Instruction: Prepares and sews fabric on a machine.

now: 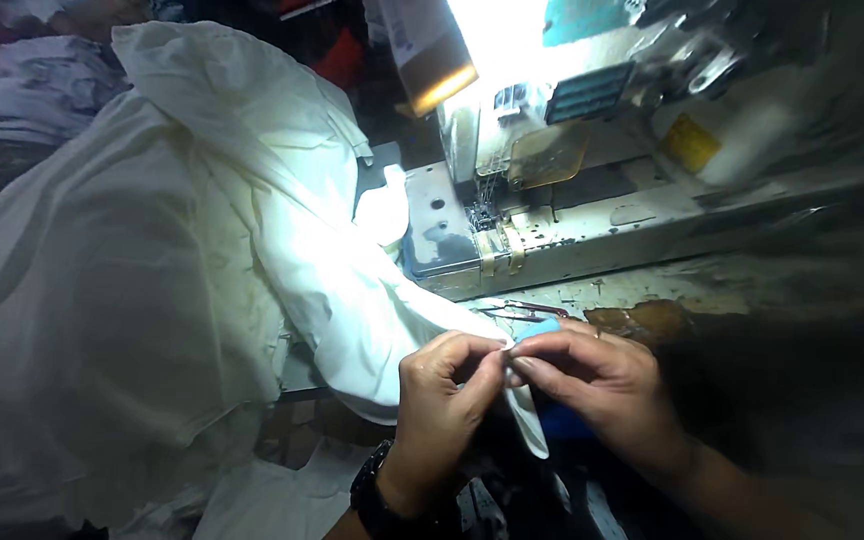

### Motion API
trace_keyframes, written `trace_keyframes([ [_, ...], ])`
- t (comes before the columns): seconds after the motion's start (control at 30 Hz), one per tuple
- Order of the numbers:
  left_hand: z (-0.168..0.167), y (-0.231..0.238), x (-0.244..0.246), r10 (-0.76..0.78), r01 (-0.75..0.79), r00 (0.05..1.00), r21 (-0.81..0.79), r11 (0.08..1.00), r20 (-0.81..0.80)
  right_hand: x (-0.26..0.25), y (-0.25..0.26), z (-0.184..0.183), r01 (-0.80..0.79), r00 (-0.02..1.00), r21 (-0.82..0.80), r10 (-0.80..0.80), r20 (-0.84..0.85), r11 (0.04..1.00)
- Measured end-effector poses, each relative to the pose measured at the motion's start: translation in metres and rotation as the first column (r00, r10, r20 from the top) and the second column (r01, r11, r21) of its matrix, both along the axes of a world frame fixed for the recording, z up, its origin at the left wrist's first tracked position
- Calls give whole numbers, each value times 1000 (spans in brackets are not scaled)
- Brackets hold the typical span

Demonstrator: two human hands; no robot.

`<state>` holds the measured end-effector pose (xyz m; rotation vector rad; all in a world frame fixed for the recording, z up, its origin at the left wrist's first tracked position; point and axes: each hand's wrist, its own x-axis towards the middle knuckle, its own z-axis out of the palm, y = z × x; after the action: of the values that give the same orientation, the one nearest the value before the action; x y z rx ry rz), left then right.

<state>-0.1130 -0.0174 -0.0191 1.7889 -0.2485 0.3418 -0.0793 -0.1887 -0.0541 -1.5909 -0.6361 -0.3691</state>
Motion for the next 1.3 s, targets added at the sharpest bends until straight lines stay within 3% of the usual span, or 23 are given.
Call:
trace_keyframes([
  [0.1, -1, -1, -1, -35, 35, 999, 13, 999, -33, -1, -2, -5, 299, 907, -249, -193, 375, 921],
  [0.23, -3, -4, 3, -70, 72, 997, 53, 996, -31, 4, 1, -11, 438, 827, -277, -262, 498, 855],
  [0.33, -3, -10, 6, -102, 102, 990, -3, 995, -102, 5, -3, -13, 364, 888, -208, -270, 372, 908],
  [0.43, 0, -14, 11, -162, 138, 965, -124, 983, -204, 5, -15, -21, 202, 970, -33, -195, 141, 979],
  [0.57, 1, -10, 13, -192, 166, 940, -111, 980, -282, 7, -28, -22, -67, 963, 297, 140, -231, 952],
  [0.63, -6, -9, 11, -236, 237, 925, -34, 971, -298, 6, -21, -14, -101, 918, 329, 216, -334, 939],
  [0.7, -7, -6, 10, -236, 241, 924, -22, 970, -301, 6, -10, -10, -44, 928, 236, 128, -349, 971],
  [0.77, 8, 5, 11, -281, 208, 918, -262, 942, -280, 9, -8, -15, 47, 959, 42, -34, -280, 998],
  [0.83, 30, 26, 9, -384, 206, 912, -651, 731, -142, 17, -11, -27, 101, 960, -84, -119, -253, 991],
  [0.87, 35, 38, 7, -388, 227, 920, -733, 641, -55, 20, -13, -30, 25, 934, -5, -25, -355, 1000],
  [0.9, 34, 49, 4, -371, 241, 928, -756, 609, -3, 22, -14, -27, -100, 856, 182, 178, -486, 978],
  [0.93, 30, 59, -2, -330, 217, 944, -752, 623, 0, 22, -13, -22, -192, 711, 415, 417, -566, 890],
  [1.0, 16, 78, -14, -244, 135, 968, -697, 704, -60, 22, -11, -14, -254, 425, 758, 773, -471, 601],
  [1.07, 7, 95, -23, -195, 107, 977, -590, 801, -87, 23, -6, -7, -246, 302, 878, 893, -333, 411],
  [1.1, 5, 102, -26, -179, 118, 981, -518, 847, -69, 23, -5, -3, -252, 279, 886, 905, -320, 390],
  [1.17, 5, 110, -32, -121, 112, 993, -419, 901, 5, 25, -2, 2, -280, 307, 842, 874, -377, 461],
  [1.23, 7, 113, -38, -35, 64, 996, -363, 929, 84, 30, -3, 3, -391, 430, 742, 821, -377, 545],
  [1.3, 8, 111, -43, 10, 18, 991, -205, 979, 132, 28, -4, 10, -493, 536, 623, 776, -333, 608],
])
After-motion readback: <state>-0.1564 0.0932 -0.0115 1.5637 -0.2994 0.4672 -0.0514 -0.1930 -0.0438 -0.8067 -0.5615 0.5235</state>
